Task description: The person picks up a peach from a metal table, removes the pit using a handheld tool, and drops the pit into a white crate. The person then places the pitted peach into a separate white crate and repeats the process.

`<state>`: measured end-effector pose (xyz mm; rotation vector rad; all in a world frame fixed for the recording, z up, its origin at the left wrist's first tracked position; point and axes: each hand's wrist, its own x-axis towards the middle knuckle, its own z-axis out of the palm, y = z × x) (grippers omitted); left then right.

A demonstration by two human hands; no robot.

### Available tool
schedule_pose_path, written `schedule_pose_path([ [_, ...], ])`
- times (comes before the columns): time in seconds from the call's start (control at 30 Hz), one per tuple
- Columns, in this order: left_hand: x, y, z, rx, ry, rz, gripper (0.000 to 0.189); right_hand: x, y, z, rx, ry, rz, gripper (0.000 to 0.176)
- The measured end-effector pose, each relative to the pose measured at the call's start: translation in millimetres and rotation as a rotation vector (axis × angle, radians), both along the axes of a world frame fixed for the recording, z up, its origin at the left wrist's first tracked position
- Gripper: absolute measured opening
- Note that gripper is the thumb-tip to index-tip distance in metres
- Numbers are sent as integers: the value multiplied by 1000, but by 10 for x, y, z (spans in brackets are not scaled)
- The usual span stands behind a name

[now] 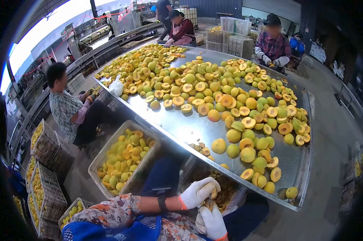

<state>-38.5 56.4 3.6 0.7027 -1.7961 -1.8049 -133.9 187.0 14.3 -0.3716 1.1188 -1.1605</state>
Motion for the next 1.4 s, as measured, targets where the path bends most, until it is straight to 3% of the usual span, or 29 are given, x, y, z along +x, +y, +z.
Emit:
schedule_pose_path([
  [0.03,-1,33,-5,-47,19,45,24,-23,5,32,1,-1,-4,7],
  [0.1,-16,68,-23,-85,38,85,24,-110,11,126,34,-304,131,4],
  [0.17,-29,21,-53,-150,66,61,24,-134,-28,90,51,-297,127,2],
  [0.27,-85,-76,-174,155,197,-44,27,-135,-21,55,3,-393,109,7],
  [0.33,-52,-63,-152,78,173,-11,28,-150,-30,-2,31,-460,125,10],
  [0.4,-16,-248,-154,-142,130,-155,28,-165,16,-146,31,-674,106,19],
  [0.47,2,-452,-146,39,96,-420,34,-209,-26,-188,-42,-824,180,23],
  [0.53,53,-512,-184,123,169,-493,40,-154,-53,-203,-37,-832,212,24],
  [0.63,90,-406,-223,86,360,-271,53,-113,-162,-120,-61,-781,219,22],
  [0.67,88,-338,-197,256,431,-202,57,-92,-217,-98,-79,-748,264,20],
  [0.73,131,-247,-83,559,525,156,51,-103,-283,-37,-92,-721,296,18],
  [0.8,331,-539,-60,619,567,344,47,-138,-303,35,-109,-623,279,28],
  [0.87,759,-847,-39,208,358,561,38,-212,-313,-31,-95,-521,244,25],
  [0.9,981,-999,-3,180,313,706,33,-224,-314,-117,-63,-315,165,20],
  [0.93,1242,-1170,-72,-75,212,846,32,-239,-318,-212,-33,-110,88,16],
  [0.97,1629,-1413,-170,-903,-289,826,29,-264,-291,-318,49,-84,76,18],
  [1.0,1873,-1533,-108,-473,-167,938,27,-276,-268,-386,44,-88,79,18],
  [1.03,2340,-1851,-374,-452,-265,978,23,-285,-249,-442,104,-93,95,18],
  [1.13,2484,-1995,-304,-811,-1347,915,26,-219,-234,-594,170,-68,91,16],
  [1.17,2387,-2053,-276,-820,-1346,915,26,-202,-248,-632,168,-28,103,16],
  [1.23,2091,-2180,-251,-1355,-953,831,33,-187,-271,-647,170,50,128,16],
  [1.33,893,-2062,-80,-1211,-662,710,41,-169,-316,-633,160,65,108,16],
  [1.4,211,-1990,-147,-1032,-336,343,43,-161,-327,-640,135,119,122,16],
])
